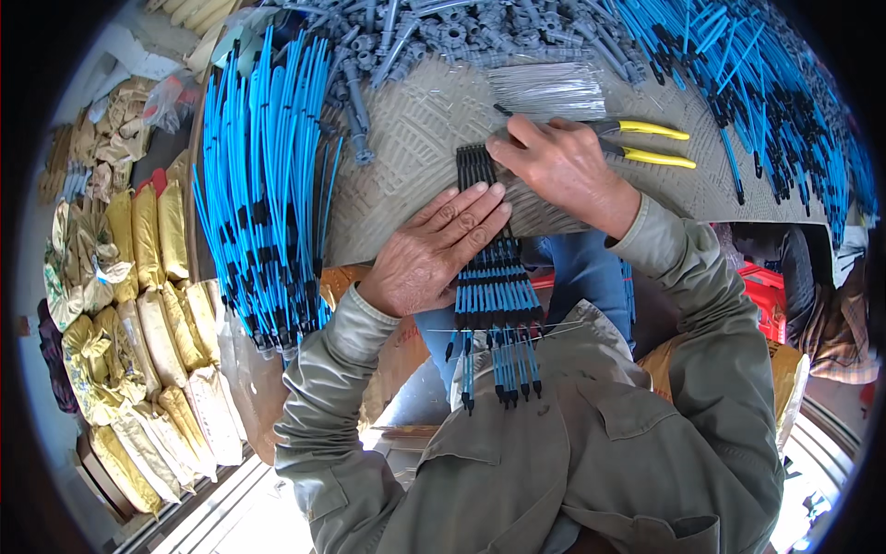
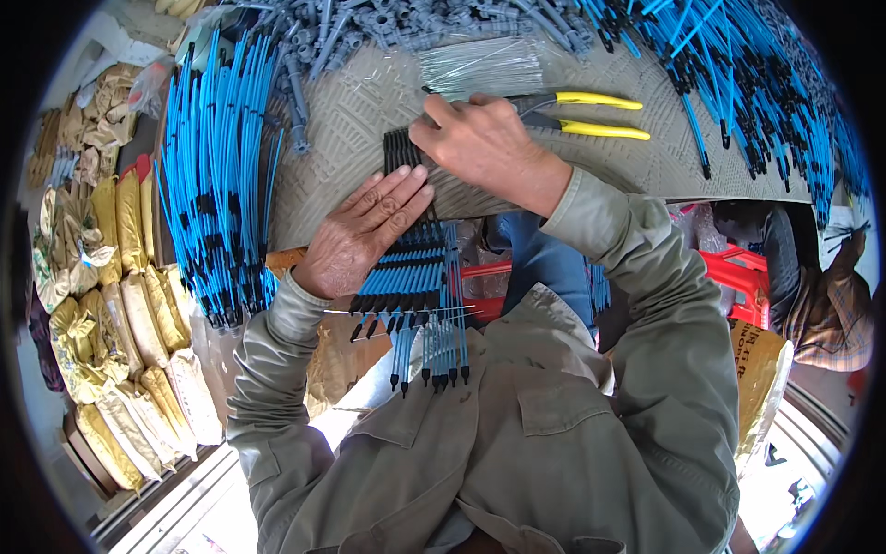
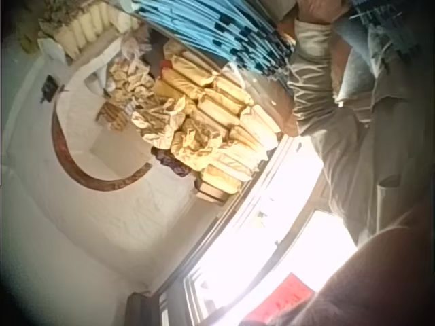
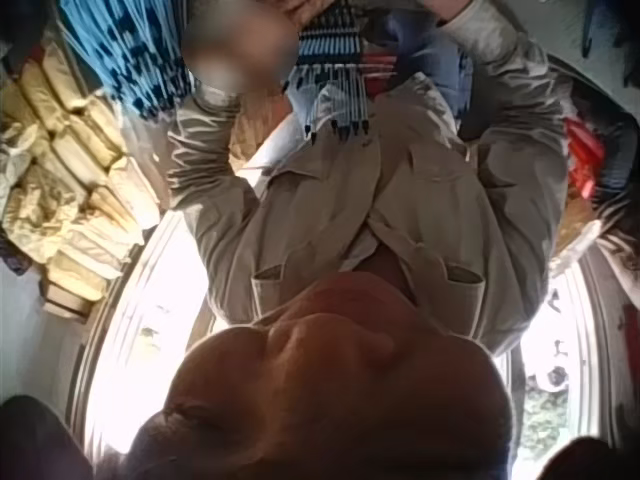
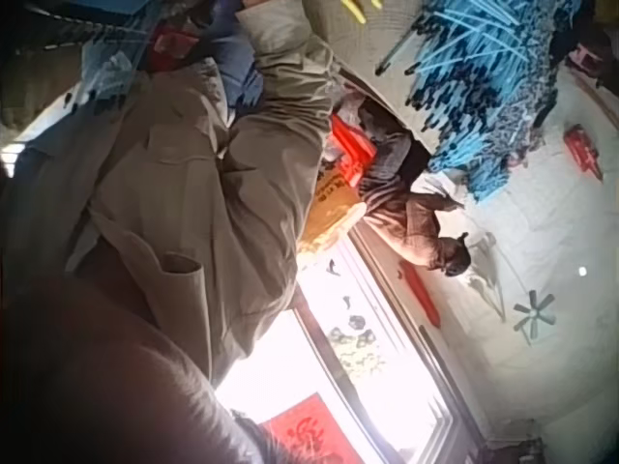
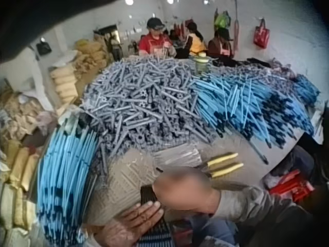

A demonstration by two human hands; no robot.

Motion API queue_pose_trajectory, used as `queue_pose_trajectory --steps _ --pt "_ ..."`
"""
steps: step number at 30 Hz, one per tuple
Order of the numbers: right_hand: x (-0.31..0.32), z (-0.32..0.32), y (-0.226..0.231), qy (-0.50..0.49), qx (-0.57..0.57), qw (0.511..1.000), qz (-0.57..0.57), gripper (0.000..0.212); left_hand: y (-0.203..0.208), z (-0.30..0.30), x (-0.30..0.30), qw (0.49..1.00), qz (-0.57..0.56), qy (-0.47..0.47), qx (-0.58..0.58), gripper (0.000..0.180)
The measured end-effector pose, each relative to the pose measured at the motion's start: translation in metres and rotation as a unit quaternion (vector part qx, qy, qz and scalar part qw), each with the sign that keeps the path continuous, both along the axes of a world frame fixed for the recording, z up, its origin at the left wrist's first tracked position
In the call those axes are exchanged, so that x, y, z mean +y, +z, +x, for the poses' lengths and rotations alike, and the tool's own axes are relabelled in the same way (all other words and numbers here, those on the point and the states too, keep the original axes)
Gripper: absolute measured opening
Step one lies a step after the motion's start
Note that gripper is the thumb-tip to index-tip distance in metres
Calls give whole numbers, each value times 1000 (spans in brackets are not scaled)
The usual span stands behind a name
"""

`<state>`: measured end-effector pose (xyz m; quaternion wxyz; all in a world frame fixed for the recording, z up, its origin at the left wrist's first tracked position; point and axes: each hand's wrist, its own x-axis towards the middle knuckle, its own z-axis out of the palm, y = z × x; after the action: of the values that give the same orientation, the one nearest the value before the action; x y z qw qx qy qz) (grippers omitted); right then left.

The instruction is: The person assembles plastic connectors onto blue wire bundles, then crimps the components using a crimping tool.

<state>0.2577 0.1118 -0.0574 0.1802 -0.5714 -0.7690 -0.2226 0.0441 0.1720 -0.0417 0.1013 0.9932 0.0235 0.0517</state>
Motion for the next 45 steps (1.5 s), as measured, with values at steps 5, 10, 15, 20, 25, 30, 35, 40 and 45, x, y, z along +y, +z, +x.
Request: queue_pose_trajectory --steps 5,10,15,20,25,30,35,40,45 --pt "-3 -5 4 -23 -70 997 -2 13 -3 -5 2 1000 -11 -14 -10 94" --pt "1 -14 7 -49 -163 984 -48 11 -8 -8 3 1000 -14 -20 -14 97" --pt "-3 -13 11 -7 -149 989 -17 9 -9 -6 3 1000 6 -27 -3 98" --pt "-7 -12 7 -34 -158 986 -36 9 -6 -9 2 1000 -18 -23 1 97" --pt "4 -5 18 1 -131 989 -71 12 0 -1 3 1000 -7 -20 -11 89" --pt "-58 -9 105 112 287 947 -88 13 13 6 -2 996 -52 -41 -61 83" --pt "-116 -59 147 335 134 930 -76 19 -5 -7 -9 991 -73 -42 -108 78" --pt "-129 -91 107 118 -109 987 10 20 -13 -3 -10 992 -49 -25 -116 72" --pt "-107 -87 84 100 -165 978 81 21 -20 -3 -6 990 -40 -25 -132 68"
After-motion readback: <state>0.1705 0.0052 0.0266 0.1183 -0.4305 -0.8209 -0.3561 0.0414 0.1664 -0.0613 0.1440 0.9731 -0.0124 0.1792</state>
